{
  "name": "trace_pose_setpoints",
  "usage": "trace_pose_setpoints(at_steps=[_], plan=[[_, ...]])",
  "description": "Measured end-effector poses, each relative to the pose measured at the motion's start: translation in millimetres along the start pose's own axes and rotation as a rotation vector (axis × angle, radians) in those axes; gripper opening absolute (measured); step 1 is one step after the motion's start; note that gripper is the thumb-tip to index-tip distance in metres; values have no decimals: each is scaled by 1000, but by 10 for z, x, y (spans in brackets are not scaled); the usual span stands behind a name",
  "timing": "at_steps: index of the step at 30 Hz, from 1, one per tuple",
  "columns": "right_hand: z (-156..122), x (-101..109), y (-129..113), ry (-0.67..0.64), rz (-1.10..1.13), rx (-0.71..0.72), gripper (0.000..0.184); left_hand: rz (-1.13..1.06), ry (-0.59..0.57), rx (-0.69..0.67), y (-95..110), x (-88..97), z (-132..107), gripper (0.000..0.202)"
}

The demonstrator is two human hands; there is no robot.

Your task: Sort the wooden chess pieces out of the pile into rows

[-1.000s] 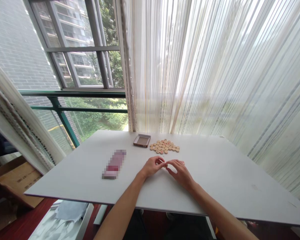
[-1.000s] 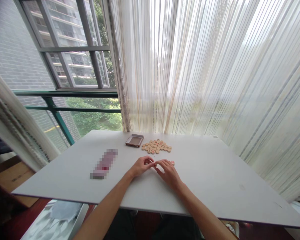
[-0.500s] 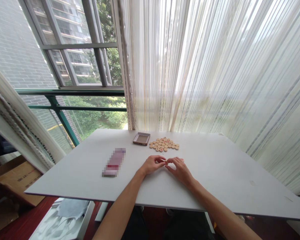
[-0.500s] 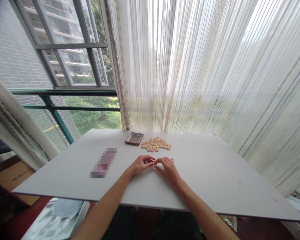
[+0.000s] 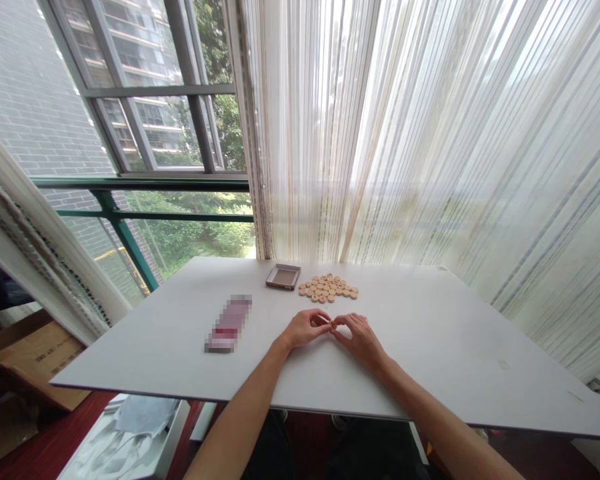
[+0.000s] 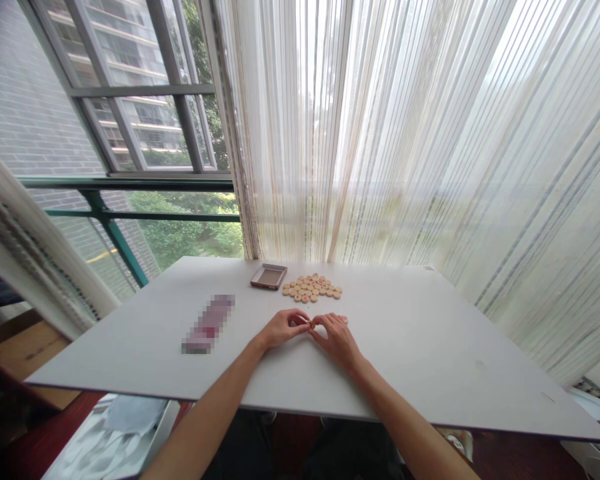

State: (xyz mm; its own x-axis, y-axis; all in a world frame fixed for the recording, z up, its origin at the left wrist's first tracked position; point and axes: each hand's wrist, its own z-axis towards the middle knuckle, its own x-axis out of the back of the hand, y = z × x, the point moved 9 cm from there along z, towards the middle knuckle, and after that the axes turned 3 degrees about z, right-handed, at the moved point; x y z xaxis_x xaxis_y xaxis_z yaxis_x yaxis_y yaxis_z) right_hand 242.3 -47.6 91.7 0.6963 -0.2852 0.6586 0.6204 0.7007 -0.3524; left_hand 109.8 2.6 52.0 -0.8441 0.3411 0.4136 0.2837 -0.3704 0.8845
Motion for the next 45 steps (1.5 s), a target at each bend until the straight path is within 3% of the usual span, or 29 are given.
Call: trace_pose_setpoints(at_steps=[11,25,35,45], plan=[[17,35,-75,-29,21,-10,15,66,32,-39,83,36,0,37],[11,15,-37,-52,71,-32,15,6,8,-35,-16,10,15,39],[10,12,-83,-77,142,0,22,58,35,-90,71,29,2,35],[-26,51,148,47,210,-76,24,132,70,-62,24,65,3,33]])
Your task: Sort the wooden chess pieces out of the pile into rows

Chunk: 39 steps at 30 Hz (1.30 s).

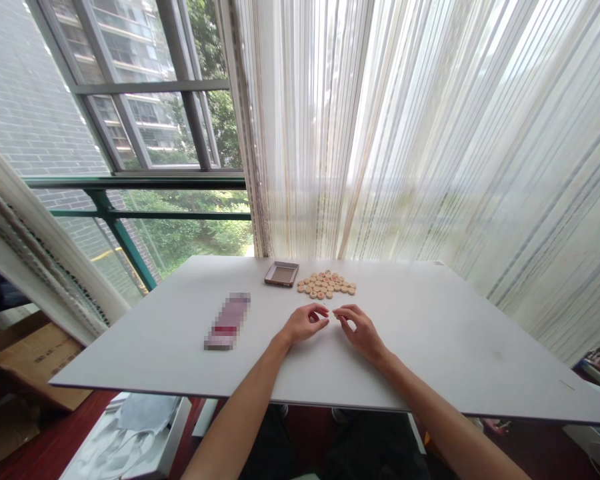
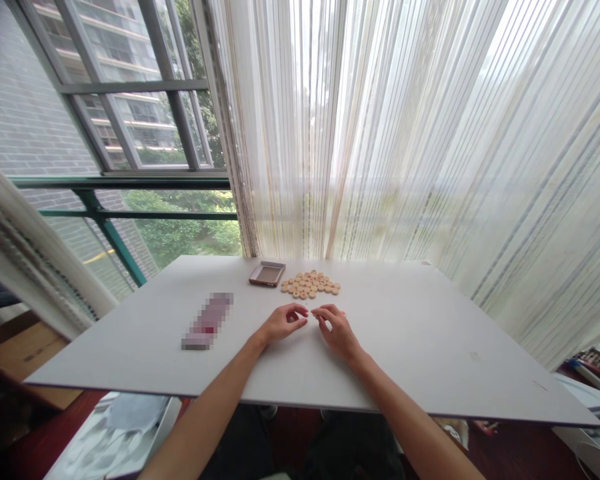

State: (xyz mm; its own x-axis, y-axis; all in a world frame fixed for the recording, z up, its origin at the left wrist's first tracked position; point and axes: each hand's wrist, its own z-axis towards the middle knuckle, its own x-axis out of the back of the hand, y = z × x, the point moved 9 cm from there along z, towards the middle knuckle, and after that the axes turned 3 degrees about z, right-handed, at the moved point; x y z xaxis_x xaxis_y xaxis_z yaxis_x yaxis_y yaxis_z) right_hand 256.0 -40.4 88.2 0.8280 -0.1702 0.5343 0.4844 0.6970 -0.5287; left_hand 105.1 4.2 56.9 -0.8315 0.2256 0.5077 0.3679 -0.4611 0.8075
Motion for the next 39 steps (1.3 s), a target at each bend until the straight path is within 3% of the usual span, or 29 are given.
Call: trace_pose_setpoints(at_steps=[11,39], plan=[[-3,-112,32,-101,73,-53,30,-69,-32,-7,53,-33,-11,34],[-56,-182,-95,-178,-35,87,28,6,-40,52,28,-36,-27,42]])
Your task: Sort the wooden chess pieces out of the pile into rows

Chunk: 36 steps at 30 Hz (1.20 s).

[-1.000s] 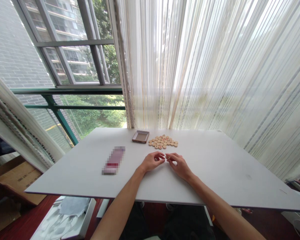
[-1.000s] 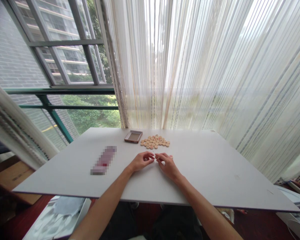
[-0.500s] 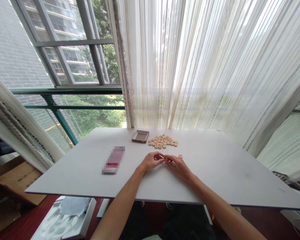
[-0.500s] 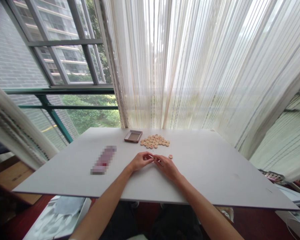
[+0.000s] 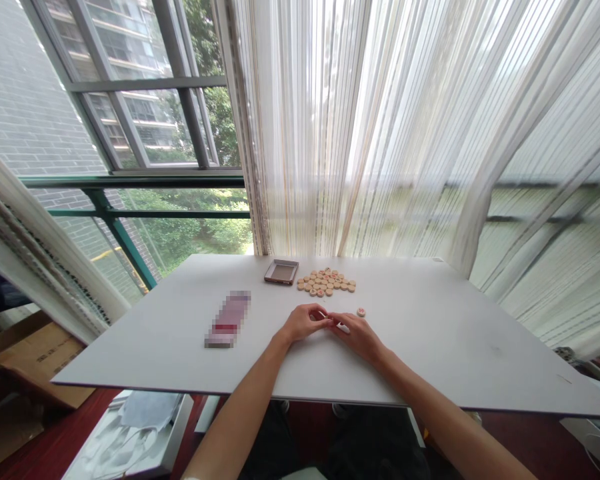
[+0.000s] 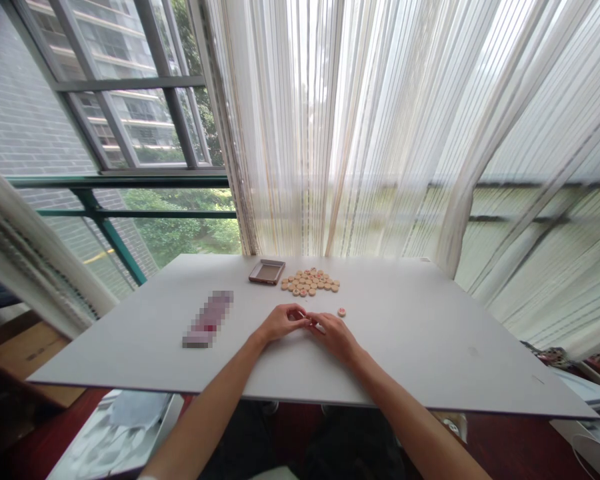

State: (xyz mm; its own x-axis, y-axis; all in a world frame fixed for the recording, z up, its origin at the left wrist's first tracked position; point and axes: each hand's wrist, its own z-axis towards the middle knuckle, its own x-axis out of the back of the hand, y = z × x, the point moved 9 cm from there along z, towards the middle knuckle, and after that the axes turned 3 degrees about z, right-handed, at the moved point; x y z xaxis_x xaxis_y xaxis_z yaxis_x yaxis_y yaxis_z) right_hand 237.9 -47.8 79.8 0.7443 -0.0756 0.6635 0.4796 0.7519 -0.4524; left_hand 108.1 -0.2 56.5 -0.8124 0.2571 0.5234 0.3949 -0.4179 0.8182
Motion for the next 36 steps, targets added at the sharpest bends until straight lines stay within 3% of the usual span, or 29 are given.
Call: trace_pose_setpoints(at_steps=[15,28,36], plan=[[13,31,2,17,-45,-51,25,38,36,-38,67,45,3,34],[15,61,49,54,-25,-91,25,-32,3,-28,-34,-22,31,37],[15,93,-20,75,-35,-85,18,-70,52,-44,-19,29,41,34]])
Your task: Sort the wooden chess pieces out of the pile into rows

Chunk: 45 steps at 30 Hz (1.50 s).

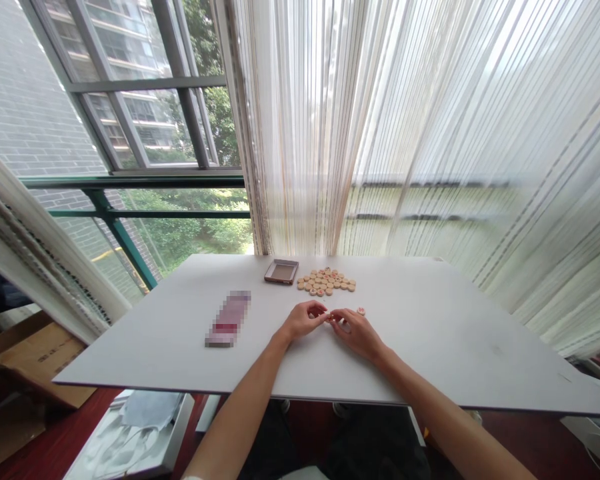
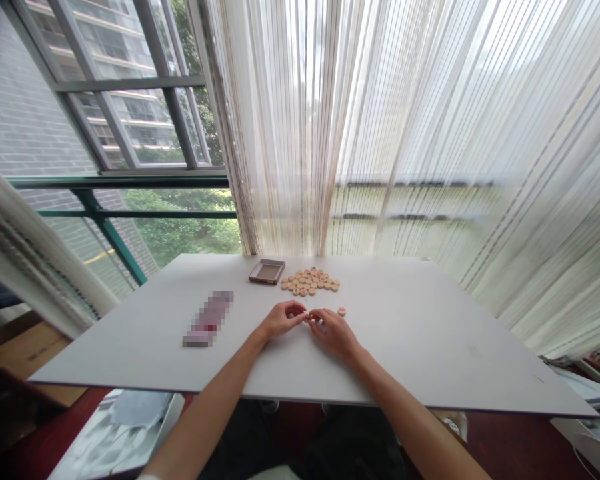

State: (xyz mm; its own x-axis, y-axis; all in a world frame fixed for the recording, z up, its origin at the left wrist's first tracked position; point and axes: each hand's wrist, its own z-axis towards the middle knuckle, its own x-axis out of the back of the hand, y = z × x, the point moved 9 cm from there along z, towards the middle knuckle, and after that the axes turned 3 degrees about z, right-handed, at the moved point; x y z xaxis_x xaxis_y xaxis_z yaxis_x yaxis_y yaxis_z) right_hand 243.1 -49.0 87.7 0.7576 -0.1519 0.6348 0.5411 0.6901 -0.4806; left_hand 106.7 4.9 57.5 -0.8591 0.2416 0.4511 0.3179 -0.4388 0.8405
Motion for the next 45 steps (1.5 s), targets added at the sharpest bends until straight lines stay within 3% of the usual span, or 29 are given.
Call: trace_pose_setpoints(at_steps=[13,20,27,32,45], plan=[[-4,-63,20,-65,43,2,21,-31,-52,28,69,-3,-42,36],[7,-79,48,-85,32,-22,13,103,-57,21,65,-10,-50,35],[16,-60,122,-41,24,-72,16,141,-67,0,63,-44,-40,27],[21,-33,143,-31,42,-113,16,74,-95,29,18,-81,-51,35],[12,-18,174,-11,30,-135,17,82,-81,15,62,-69,-62,32]])
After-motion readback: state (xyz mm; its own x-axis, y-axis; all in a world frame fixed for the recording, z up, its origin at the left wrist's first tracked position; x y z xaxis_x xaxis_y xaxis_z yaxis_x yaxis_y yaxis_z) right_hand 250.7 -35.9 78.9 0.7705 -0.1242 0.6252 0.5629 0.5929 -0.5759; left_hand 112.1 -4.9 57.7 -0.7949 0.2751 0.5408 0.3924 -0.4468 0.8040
